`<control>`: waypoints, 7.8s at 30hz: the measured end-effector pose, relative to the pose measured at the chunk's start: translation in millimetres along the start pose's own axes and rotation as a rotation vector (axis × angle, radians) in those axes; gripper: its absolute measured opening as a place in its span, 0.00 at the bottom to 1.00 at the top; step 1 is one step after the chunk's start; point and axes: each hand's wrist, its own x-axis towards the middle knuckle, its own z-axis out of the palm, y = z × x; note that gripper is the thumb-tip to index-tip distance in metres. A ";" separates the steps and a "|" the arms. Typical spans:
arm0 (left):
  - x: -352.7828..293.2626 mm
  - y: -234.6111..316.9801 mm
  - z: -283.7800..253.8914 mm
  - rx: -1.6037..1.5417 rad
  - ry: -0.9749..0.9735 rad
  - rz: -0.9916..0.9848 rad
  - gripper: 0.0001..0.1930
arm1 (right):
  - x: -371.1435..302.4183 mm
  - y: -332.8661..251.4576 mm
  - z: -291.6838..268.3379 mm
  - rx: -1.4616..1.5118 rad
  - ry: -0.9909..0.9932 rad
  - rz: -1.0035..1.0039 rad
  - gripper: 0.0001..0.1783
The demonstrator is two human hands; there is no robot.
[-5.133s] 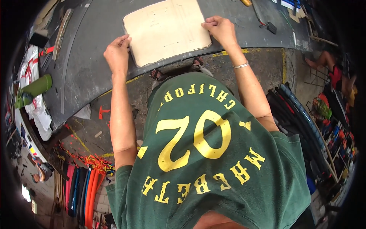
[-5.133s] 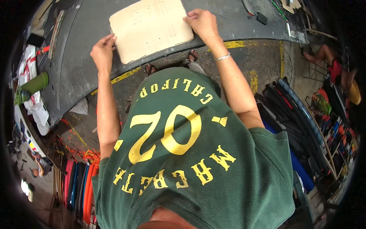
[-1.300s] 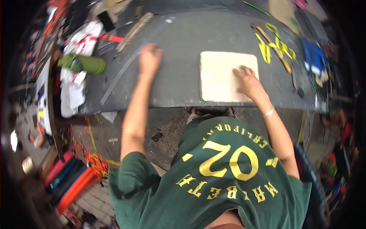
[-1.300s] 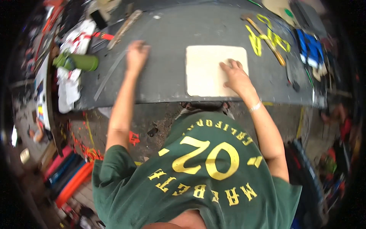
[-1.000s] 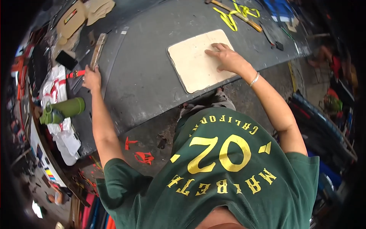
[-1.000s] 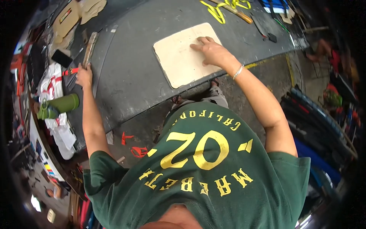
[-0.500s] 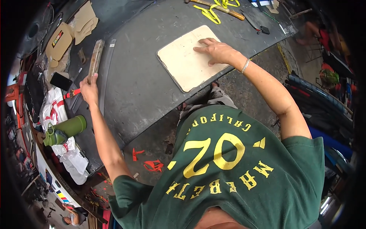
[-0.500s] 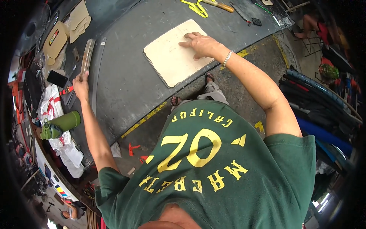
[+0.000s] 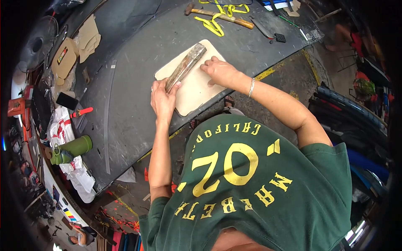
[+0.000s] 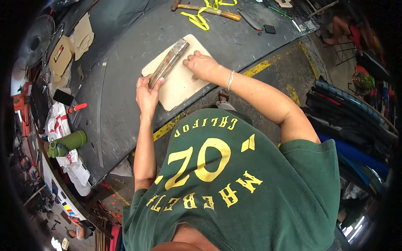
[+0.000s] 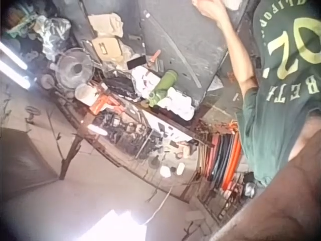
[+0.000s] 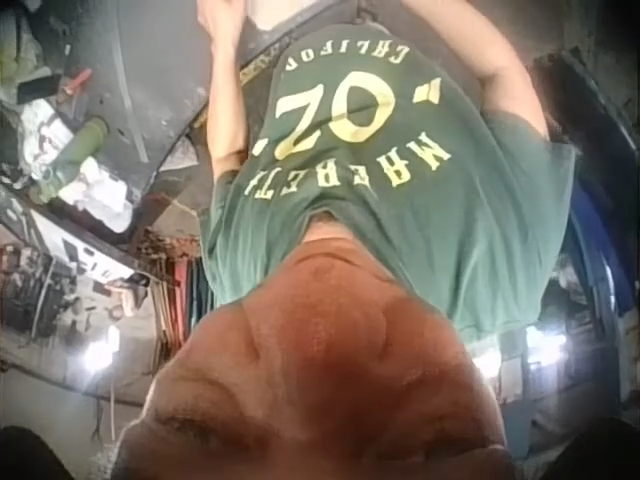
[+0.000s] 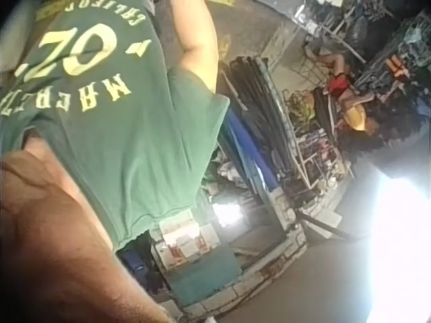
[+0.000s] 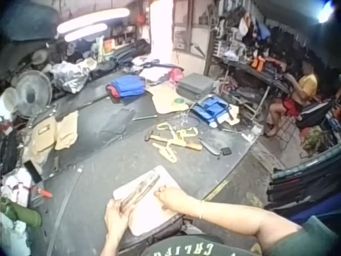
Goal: Use a utility knife and template to cut pieces of material on a workbench.
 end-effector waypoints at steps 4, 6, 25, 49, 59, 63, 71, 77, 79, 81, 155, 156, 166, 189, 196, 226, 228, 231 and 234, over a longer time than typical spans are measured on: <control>-1.1 -4.3 5.1 0.006 0.003 0.024 0.27 | -4.9 -14.6 12.1 0.013 0.054 -0.009 0.27; -0.9 -7.0 5.9 0.066 -0.011 0.059 0.27 | -0.3 -15.0 21.3 0.018 0.069 -0.025 0.25; -79.3 -79.4 -3.2 -0.225 0.256 -0.253 0.23 | -36.1 125.1 -8.0 0.418 0.678 0.356 0.16; -105.7 -100.6 1.2 -0.542 0.129 -0.576 0.22 | -62.5 234.8 -36.5 0.997 0.332 0.794 0.18; 4.3 -68.6 25.0 -0.983 0.040 -0.369 0.16 | -85.5 121.5 36.1 1.538 0.506 0.656 0.12; 71.9 -52.1 37.4 -0.856 0.007 -0.243 0.15 | -81.1 104.5 45.3 1.476 0.591 0.854 0.14; 97.2 -77.8 45.7 -0.130 0.010 -0.228 0.29 | -90.7 71.6 66.6 1.835 0.661 0.759 0.20; 87.3 -99.1 11.6 -0.257 0.006 -0.319 0.30 | -85.8 23.8 69.0 1.863 0.562 0.661 0.22; 81.3 -103.3 3.2 -0.614 0.044 -0.444 0.31 | -80.0 12.3 69.7 1.859 0.519 0.627 0.23; 87.0 -106.4 -6.7 -0.643 0.061 -0.493 0.33 | -74.7 5.4 70.2 1.849 0.518 0.577 0.24; 73.7 -96.9 -12.9 -0.370 -0.304 -0.282 0.17 | -63.9 12.2 54.4 1.162 0.572 0.778 0.20; 77.4 -107.7 -13.6 -0.296 -0.358 -0.324 0.15 | -61.4 15.4 59.7 1.161 0.569 0.778 0.20; 64.5 -93.3 -8.6 -0.168 -0.255 -0.274 0.13 | -60.1 27.1 72.0 1.043 0.554 0.769 0.21; 87.7 -113.3 -12.8 -0.259 -0.299 -0.257 0.13 | -63.9 37.2 72.2 0.973 0.561 0.793 0.23; 97.1 -109.4 -23.3 -0.249 -0.169 -0.326 0.13 | -63.6 26.5 70.8 0.850 0.509 0.781 0.22; 91.6 -133.2 -19.4 -0.632 -0.242 -0.365 0.12 | -70.8 18.4 63.5 0.985 0.506 0.807 0.23; 94.2 -140.8 -17.3 -0.684 -0.242 -0.353 0.12 | -69.1 17.7 64.1 1.010 0.503 0.800 0.22; 96.8 -143.2 -15.6 -0.667 -0.272 -0.363 0.11 | -70.0 21.4 67.5 1.039 0.525 0.762 0.22; 95.9 -144.7 -17.1 -0.662 -0.262 -0.363 0.11 | -65.6 16.4 59.3 0.998 0.504 0.775 0.24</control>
